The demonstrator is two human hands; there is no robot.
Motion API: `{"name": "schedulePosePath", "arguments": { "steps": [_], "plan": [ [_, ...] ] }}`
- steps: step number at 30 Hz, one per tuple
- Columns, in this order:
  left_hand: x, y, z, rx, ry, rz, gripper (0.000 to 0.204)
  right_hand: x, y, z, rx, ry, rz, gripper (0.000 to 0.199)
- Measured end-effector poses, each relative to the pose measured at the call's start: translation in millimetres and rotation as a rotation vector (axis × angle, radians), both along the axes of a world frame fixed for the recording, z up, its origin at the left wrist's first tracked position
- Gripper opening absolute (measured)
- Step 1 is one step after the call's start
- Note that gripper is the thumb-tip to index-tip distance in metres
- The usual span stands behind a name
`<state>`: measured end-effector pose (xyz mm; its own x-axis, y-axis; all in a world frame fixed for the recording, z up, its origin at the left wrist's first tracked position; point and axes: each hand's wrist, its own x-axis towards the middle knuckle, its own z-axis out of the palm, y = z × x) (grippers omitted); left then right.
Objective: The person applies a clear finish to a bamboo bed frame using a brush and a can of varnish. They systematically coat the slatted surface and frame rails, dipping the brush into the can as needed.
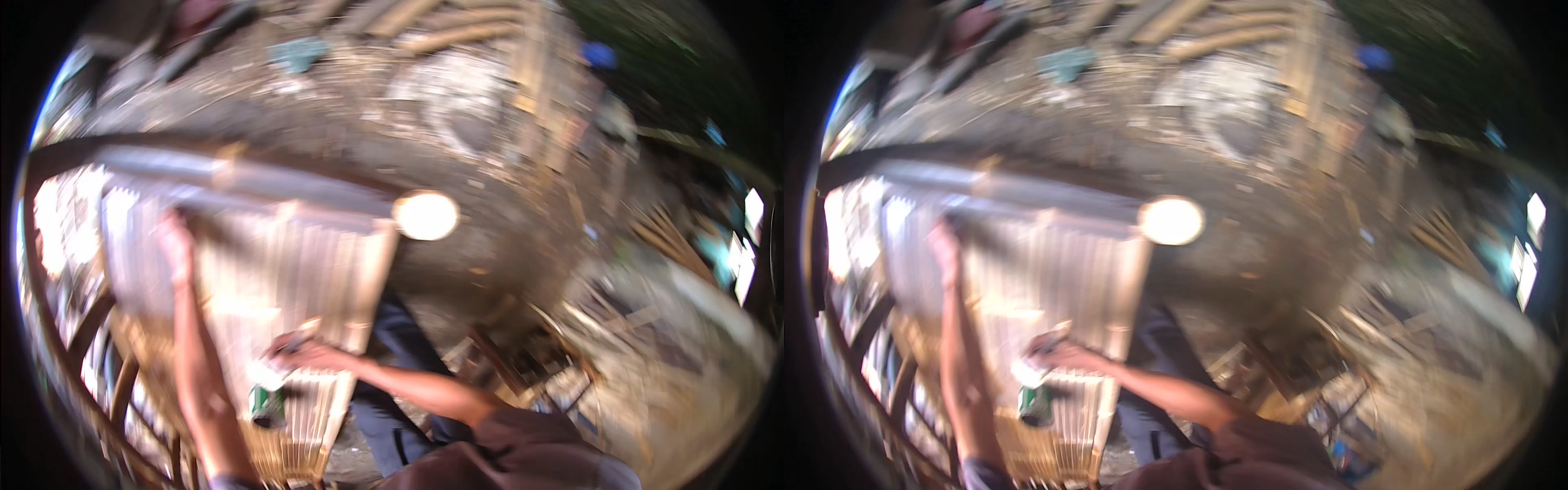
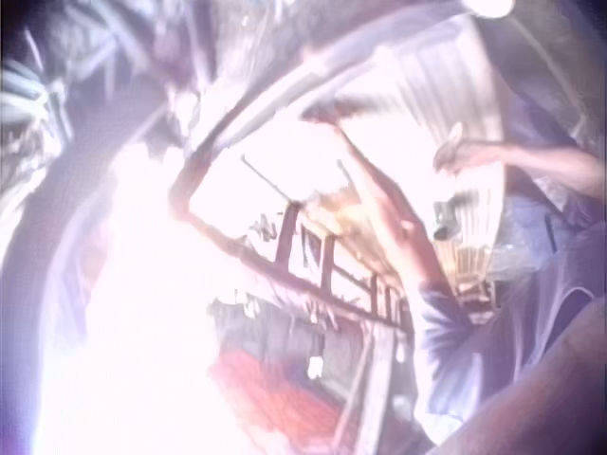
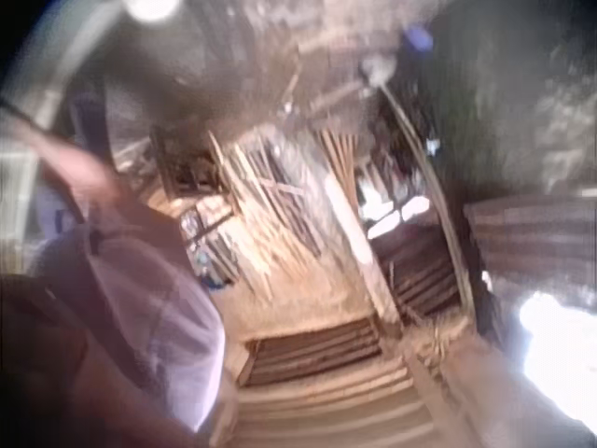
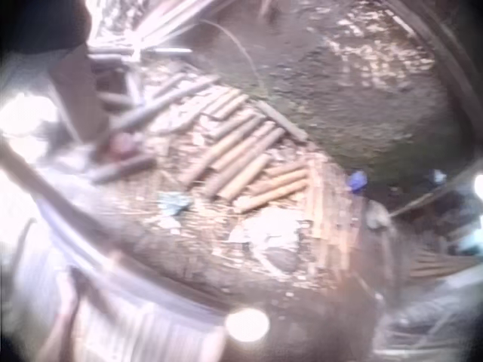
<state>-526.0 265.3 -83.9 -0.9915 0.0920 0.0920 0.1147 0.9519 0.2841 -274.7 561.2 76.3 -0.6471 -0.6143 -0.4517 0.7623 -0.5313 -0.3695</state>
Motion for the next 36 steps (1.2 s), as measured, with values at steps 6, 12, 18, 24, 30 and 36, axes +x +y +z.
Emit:
{"name": "schedulePosePath", "arguments": {
  "steps": [6, 12, 18, 24, 30, 36],
  "plan": [
    [-22, 219, 179, 0.932, -0.178, 0.056, 0.052, -9, 36, -3, 0.213, -0.145, 0.116, 0.026],
    [93, 268, 317, 0.958, 0.062, -0.171, 0.046, -61, -24, -2, 0.514, 0.245, 0.285, 0.02],
    [244, 226, 266, 0.712, 0.084, 0.629, 0.025, -160, -111, -20, 0.606, 0.642, 0.517, 0.018],
    [309, 137, 121, 0.467, 0.013, 0.711, 0.029, -318, -75, -35, 0.94, 1.322, 0.441, 0.017],
    [322, 121, 58, 0.249, -0.149, 0.745, 0.04, -253, -12, -36, 1.105, 1.744, 1.208, 0.028],
    [313, 126, 55, 0.147, -0.072, 0.724, 0.047, -437, -147, -8, 0.559, 1.789, 1.178, 0.016]
  ]
}}
